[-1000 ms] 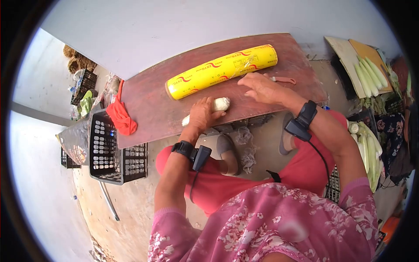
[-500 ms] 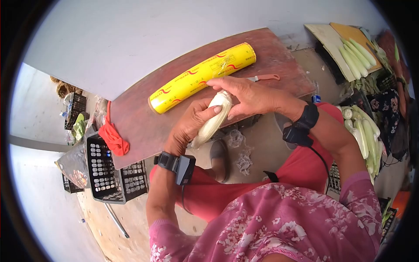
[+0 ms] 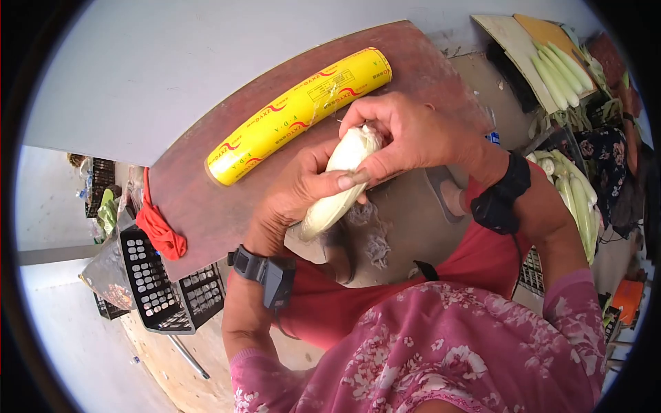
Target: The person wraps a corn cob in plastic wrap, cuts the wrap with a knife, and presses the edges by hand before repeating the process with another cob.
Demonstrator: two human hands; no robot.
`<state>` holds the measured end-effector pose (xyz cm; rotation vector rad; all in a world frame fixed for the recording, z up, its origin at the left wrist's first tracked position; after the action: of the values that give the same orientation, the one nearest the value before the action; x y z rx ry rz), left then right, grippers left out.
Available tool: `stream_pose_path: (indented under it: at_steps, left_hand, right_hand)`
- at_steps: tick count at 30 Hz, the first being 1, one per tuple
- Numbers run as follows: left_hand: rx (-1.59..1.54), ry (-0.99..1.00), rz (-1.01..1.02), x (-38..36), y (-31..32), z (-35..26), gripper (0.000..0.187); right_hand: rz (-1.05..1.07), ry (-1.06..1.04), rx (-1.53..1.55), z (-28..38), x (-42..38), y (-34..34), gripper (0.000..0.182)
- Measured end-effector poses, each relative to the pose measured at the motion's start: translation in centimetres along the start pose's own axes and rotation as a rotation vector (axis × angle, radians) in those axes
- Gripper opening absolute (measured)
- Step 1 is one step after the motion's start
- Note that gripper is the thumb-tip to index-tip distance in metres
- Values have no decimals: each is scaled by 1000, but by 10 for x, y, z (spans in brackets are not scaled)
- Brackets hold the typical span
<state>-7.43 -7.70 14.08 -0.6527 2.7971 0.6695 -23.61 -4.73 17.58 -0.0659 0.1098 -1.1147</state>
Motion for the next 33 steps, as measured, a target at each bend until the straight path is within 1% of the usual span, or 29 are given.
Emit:
stream_pose_path:
  at_steps: [1,4,5,8,11,14,17,20,23,26,29,32,33]
  left_hand:
    - [-59,17,12,3,0,-1,58]
    - [128,15,-47,5,6,-9,58]
    - [143,-10,-51,7,4,-7,56]
    - [430,151,-130,8,4,-3,57]
    - [820,375,-343,4,4,2,57]
    - [972,314,-516,-2,4,4,53]
    - [944,327,-643,-3,8,2,44]
    - [1000,323,-726,-5,5,2,50]
    - [1096,438,-811,-7,2,-1,49]
    - [1183,509,-859,-10,-1,-5,51]
    - [1321,644,-897,-16,2,-12,59]
    - [1376,703,-929,-19,2,-13,59]
    - [1395,736,-929,-20,2,-14,59]
  right_hand:
    - [-14,-9,25,-1,1,-3,46]
    - [-79,-32,-29,-8,6,-14,45]
    - [-89,-24,-27,-9,6,-15,43]
    - [-185,-75,-149,-5,3,-16,44]
    - [-292,-81,-170,-19,9,-31,45]
    - [-359,88,-47,-5,5,-40,46]
    - [-329,67,23,-6,7,-43,47]
    - [-338,-2,36,1,7,-38,46]
    - [-316,-48,134,-3,8,-44,45]
    - [-317,-86,313,-3,6,-47,50]
    - [-191,-188,441,4,2,-48,55]
    - [-167,-241,368,13,-2,-44,60]
    - [-153,-259,366,14,-3,-42,55]
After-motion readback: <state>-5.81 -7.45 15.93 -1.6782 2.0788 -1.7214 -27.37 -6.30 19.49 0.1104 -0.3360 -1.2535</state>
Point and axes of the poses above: each hand's wrist, its own x-axis towards the middle knuckle, its own y-axis out of the palm, z = x × y, the point moved 4 cm from there along x, towards the middle knuckle, and after that the axes turned 2 degrees about -y, right-handed, at the moved point
